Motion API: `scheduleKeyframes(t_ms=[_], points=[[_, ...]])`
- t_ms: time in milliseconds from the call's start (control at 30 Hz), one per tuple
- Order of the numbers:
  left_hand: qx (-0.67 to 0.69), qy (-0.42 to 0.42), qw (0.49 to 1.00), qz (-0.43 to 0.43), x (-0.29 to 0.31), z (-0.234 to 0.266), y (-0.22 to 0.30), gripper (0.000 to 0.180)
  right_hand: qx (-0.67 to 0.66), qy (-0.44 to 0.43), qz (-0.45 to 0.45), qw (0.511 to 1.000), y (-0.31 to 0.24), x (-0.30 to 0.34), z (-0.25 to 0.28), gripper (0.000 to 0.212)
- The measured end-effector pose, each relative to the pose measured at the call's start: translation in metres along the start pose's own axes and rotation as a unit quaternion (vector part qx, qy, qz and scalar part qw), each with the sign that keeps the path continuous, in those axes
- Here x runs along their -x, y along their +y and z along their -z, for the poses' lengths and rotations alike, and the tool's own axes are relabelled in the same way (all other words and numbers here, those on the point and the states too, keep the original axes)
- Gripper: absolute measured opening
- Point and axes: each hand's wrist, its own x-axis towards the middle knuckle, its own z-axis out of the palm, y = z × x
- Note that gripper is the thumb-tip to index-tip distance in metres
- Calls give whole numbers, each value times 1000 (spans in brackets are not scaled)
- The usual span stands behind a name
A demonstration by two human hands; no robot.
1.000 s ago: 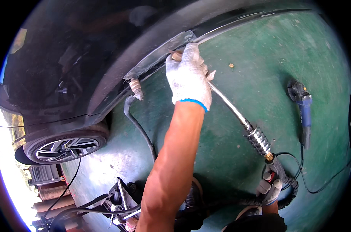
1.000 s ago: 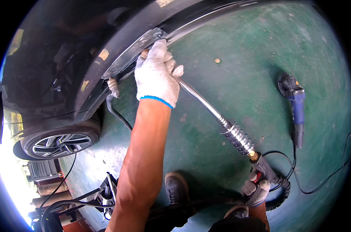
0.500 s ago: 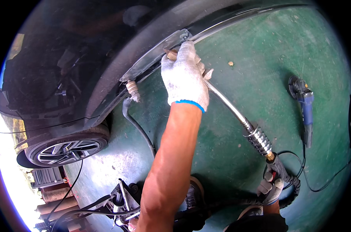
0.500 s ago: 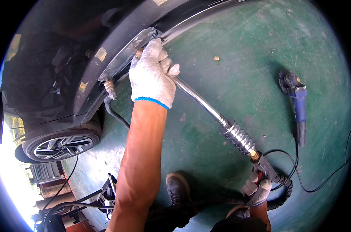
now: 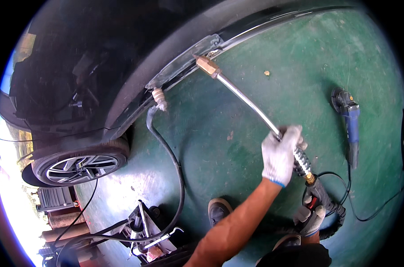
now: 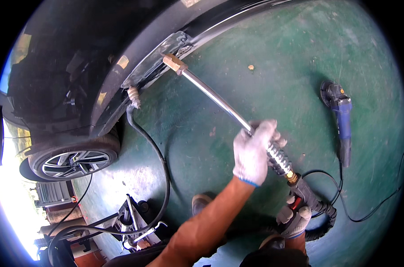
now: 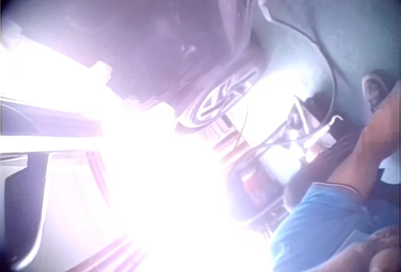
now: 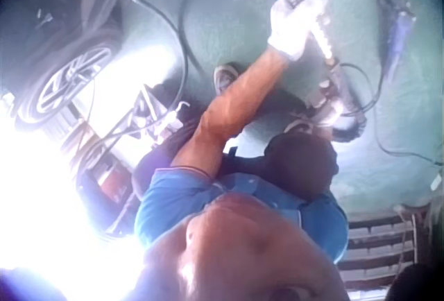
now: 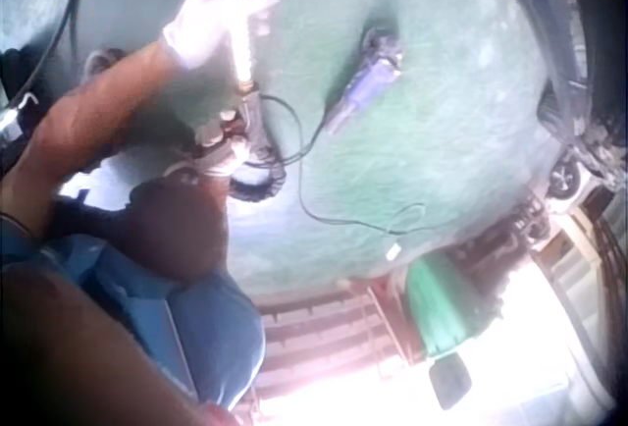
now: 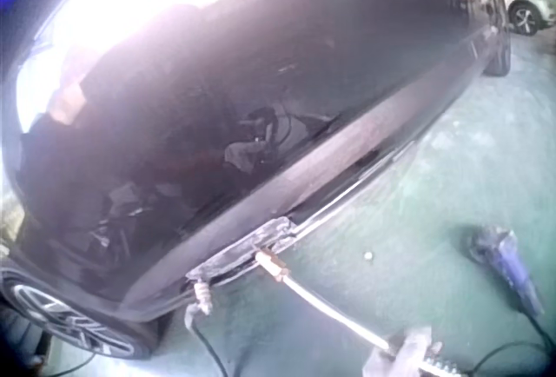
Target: The person uses an angle grinder to smooth a damaged area on the front fender of a dark-colored car. They then switch to a pneumatic spot welder to apply a series of welds to the same section of the fender, working methodically along the repair line.
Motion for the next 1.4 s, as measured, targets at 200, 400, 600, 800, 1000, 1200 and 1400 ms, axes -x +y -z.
scheduleKeyframes(t_ms=[200, 400, 600, 800, 1000, 1200, 1400], points=[[-14, -35, 999, 9, 8, -4, 11, 39, -3, 20, -11, 1000, -1, 3, -1, 49], [-126, 12, 972, -197, -21, 20, 56, 37, -20, 45, 22, 999, -1, -1, -11, 48], [-73, 156, 976, -131, -67, -26, 164, 13, 28, 3, 69, 997, 4, 2, -24, 48], [185, -258, 947, -56, -87, 27, 168, 25, 212, -27, 88, 973, 7, 15, -15, 46], [-137, 162, 955, -208, -73, -24, 159, 18, -72, -28, -35, 996, -21, 3, -27, 60], [-93, 136, 968, -192, -60, -7, 163, 19, -75, -23, -22, 997, -13, -4, -14, 55], [-97, 126, 969, -189, -70, -6, 163, 19, -64, -34, -22, 997, -9, -10, -15, 54]])
